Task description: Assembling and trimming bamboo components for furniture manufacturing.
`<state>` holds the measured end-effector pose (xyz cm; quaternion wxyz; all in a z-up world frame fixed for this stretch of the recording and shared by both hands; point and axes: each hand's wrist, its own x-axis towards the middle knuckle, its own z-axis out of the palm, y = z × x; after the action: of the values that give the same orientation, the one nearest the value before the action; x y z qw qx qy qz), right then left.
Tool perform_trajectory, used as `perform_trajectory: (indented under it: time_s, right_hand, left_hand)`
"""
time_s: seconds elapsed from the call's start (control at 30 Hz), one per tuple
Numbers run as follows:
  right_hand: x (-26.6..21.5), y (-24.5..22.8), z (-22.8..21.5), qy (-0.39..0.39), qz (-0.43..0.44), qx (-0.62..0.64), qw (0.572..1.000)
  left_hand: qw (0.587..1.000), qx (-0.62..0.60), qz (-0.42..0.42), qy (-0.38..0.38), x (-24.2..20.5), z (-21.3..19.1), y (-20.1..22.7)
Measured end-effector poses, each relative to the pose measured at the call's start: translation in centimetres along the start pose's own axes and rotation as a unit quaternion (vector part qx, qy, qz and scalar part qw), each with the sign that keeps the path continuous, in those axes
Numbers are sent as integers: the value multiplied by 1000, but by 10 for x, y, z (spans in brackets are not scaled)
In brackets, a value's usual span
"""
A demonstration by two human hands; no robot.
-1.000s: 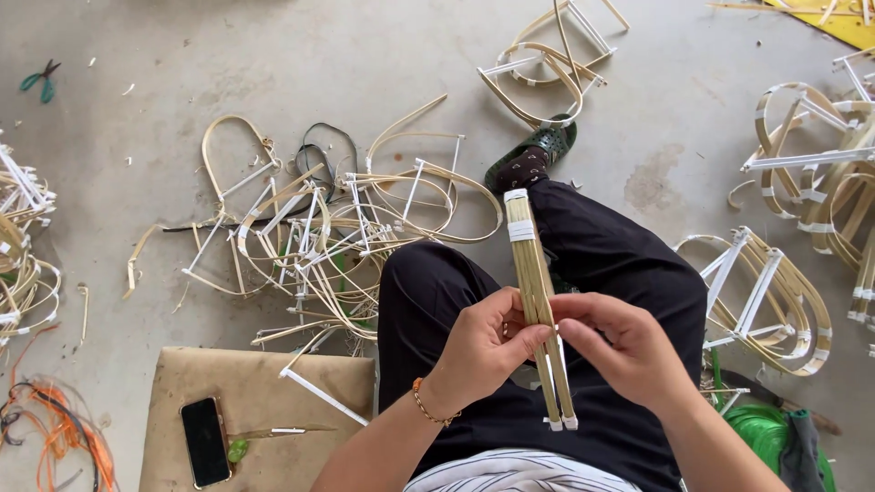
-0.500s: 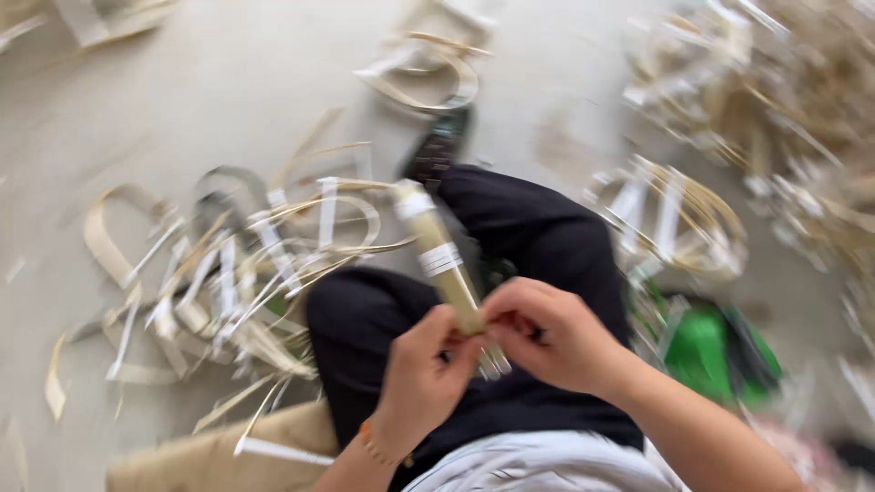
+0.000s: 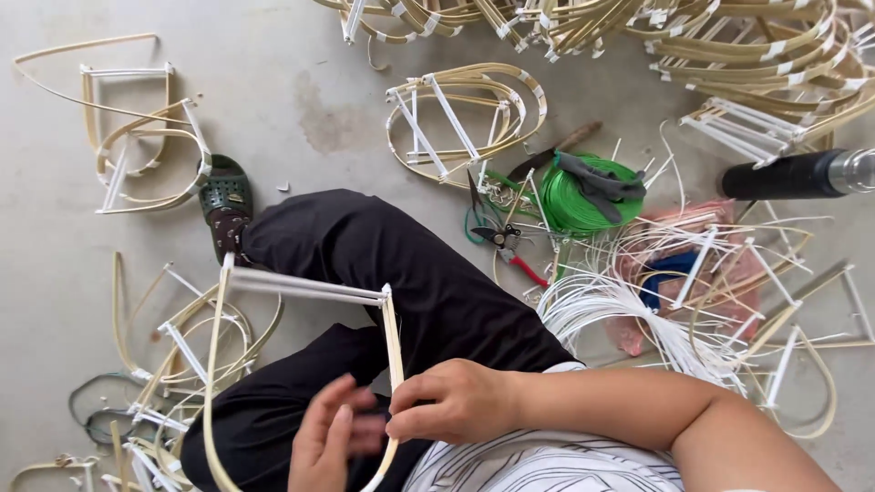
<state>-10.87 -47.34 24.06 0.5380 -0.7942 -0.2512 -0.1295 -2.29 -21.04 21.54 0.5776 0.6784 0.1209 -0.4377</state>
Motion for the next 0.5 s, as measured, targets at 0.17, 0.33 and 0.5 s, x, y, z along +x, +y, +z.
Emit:
perform_trajectory:
  time_s: [0.17,0.33,0.5]
  right_hand:
    - [7,10,-2,-17,-74,-2,997]
    - [11,54,-45,-20,-39,68,997]
    - [-92,267,-100,2,427,-195,883]
  left_hand:
    - [884,-241,-137,-376,-14,-20,-55]
    - [899,-153,-146,-383,-11,-8,-37]
    - [966,-201,-36,-157,-8,5,30]
